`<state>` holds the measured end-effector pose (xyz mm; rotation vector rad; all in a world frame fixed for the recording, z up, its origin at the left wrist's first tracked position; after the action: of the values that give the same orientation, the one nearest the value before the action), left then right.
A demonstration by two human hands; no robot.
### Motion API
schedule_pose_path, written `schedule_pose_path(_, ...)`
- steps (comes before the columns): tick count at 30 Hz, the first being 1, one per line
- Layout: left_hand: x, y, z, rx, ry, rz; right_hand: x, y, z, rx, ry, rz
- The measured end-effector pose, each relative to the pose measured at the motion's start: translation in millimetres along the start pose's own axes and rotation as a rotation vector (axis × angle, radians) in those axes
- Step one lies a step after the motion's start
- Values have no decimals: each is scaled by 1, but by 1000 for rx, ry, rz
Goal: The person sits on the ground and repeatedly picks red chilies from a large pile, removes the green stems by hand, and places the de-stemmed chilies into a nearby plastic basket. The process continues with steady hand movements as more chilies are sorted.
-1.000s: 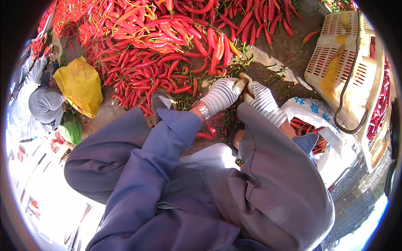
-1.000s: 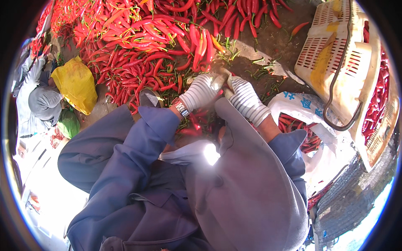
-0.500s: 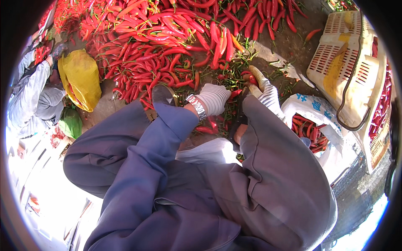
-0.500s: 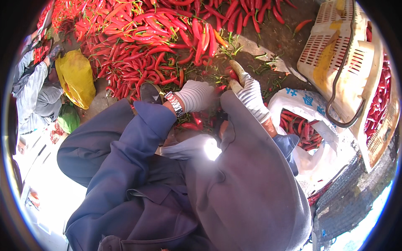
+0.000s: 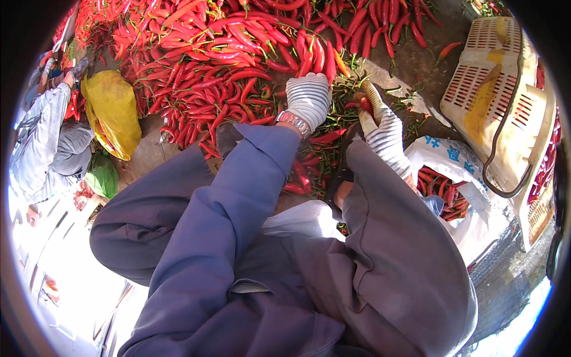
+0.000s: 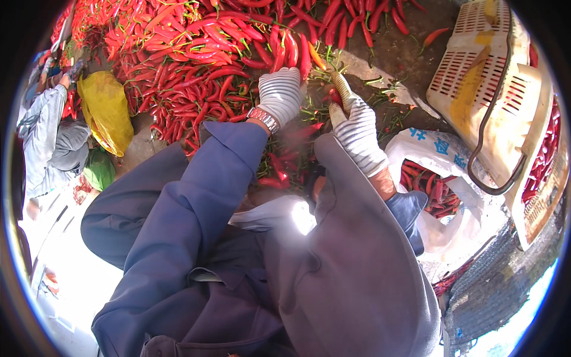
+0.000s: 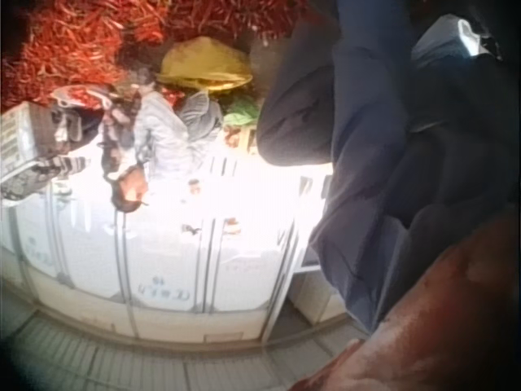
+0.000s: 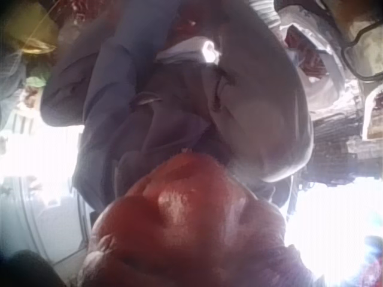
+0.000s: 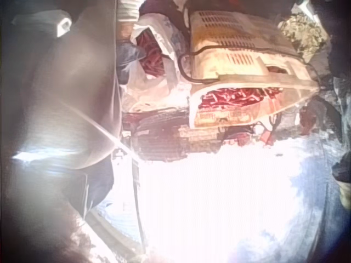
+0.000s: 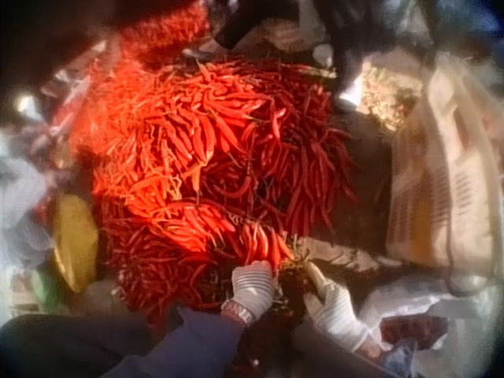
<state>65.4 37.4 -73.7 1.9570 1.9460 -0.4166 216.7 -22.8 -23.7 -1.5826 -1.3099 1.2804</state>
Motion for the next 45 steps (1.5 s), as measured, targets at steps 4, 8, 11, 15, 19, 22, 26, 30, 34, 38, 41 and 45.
schedule_pose_path(4, -20, -9, -4, -168, -55, 229, 11, -28, 9, -362, -103, -498)
schedule_pose_path(8, -37, -33, 10, -517, -448, 300, 7, -56, 35, -551, -273, -794)
schedule_pose_path(11, -71, -24, -18, -288, -106, 874, 5, -60, 45, -492, -351, -817)
schedule_pose_path(15, -60, -27, -1, -737, -518, 561, 4, -45, 49, -487, -460, -787)
schedule_pose_path(19, -59, -20, 39, -847, -881, 136, 6, -26, 47, -424, -529, -711)
schedule_pose_path(22, -55, -12, 35, -874, -781, 192, 3, -19, 42, -359, -518, -617)
schedule_pose_path(26, -58, -7, 36, -1220, -835, 101, -4, -2, 31, -106, -425, -330)
schedule_pose_path(30, -71, -10, 43, -1564, -930, -162, -19, 33, 33, 277, -123, 40)
schedule_pose_path(34, -71, -3, 35, -1202, -881, 1, -20, 48, 34, 471, 70, 19)
schedule_pose_path(38, -89, -5, 39, -102, -801, 382, -26, 66, 16, 471, 208, 184)
schedule_pose_path(41, -100, -11, 33, 177, -750, 373, -18, 48, -5, 530, 277, 40)
schedule_pose_path(45, -61, -5, -15, -21, -214, 126, -9, 28, -17, 450, 279, -60)
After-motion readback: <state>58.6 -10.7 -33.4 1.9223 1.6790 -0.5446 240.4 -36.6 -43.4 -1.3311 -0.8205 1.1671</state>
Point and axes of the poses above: each hand's wrist, its own x-axis towards the middle knuckle, its own z-axis out of the palm, y = z × x, the point moved 9 cm from there along x, towards the middle knuckle, and after that the axes turned 15 degrees about -z, right-handed, at the moved point
